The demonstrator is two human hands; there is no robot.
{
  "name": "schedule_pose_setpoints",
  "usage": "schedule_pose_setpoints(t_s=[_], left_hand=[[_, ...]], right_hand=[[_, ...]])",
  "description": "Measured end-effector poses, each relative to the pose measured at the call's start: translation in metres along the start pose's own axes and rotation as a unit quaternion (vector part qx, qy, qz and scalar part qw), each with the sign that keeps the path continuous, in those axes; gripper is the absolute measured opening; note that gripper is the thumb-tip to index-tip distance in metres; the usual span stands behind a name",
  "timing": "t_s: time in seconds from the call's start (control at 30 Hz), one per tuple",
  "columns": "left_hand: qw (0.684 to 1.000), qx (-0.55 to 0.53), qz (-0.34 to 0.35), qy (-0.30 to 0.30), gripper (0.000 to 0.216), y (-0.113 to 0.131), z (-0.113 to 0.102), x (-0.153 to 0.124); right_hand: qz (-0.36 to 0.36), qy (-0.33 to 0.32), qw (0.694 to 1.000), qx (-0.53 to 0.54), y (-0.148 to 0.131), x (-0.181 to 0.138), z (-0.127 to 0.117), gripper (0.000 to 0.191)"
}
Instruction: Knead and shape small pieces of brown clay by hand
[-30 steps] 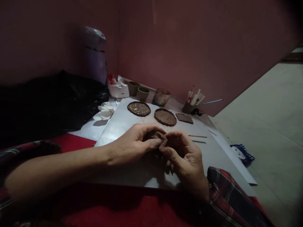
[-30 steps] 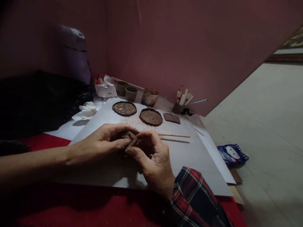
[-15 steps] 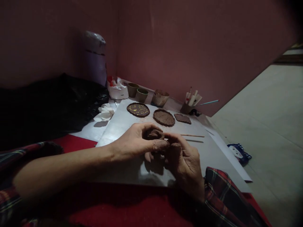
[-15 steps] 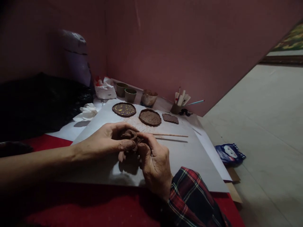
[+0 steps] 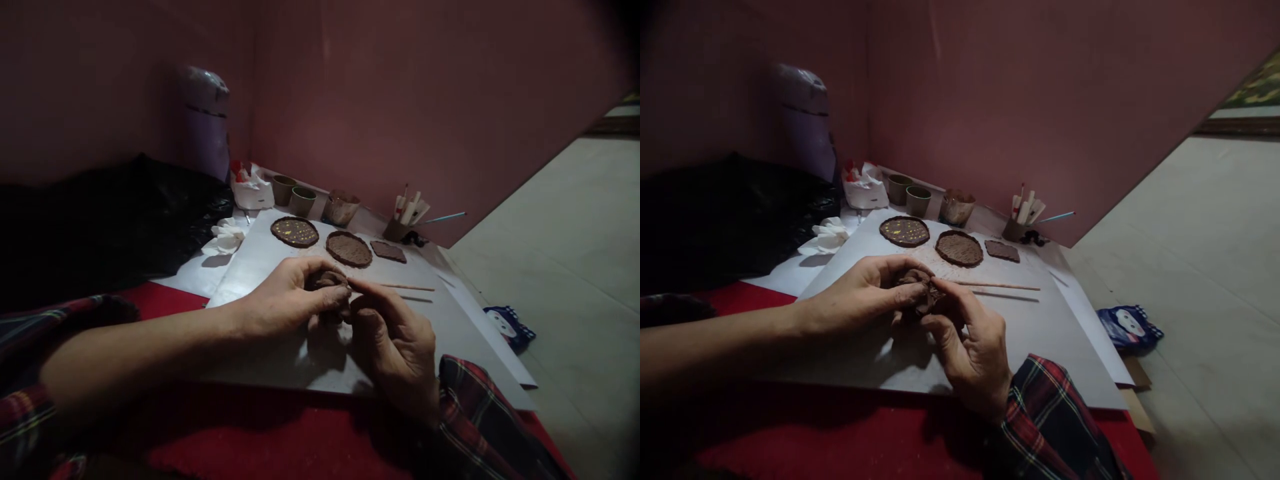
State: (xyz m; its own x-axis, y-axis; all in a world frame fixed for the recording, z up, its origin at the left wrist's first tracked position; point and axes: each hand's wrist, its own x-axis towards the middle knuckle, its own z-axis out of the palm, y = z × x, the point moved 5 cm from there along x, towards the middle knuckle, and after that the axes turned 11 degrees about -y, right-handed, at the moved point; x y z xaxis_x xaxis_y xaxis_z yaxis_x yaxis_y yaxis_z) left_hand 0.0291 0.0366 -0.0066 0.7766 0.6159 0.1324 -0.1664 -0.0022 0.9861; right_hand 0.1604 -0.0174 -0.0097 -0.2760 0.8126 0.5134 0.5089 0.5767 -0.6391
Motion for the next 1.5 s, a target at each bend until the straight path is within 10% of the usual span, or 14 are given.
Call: schedule_pose_setpoints(t_s=[0.63,1.5], left_hand=[[0.988,-0.150,-0.026,-0.020,0.022,-0.004,0.004,-0.001],[0.998,-0.045,-0.023,-0.038,0.021,-0.001,0.007,-0.003]], right_hand=[[0.037,0.011,0.999,0.026,0.003,-0.001,0.006,0.050],[0.021,0.008,0.999,-0.028,-0.007,-0.002,0.005,0.042]])
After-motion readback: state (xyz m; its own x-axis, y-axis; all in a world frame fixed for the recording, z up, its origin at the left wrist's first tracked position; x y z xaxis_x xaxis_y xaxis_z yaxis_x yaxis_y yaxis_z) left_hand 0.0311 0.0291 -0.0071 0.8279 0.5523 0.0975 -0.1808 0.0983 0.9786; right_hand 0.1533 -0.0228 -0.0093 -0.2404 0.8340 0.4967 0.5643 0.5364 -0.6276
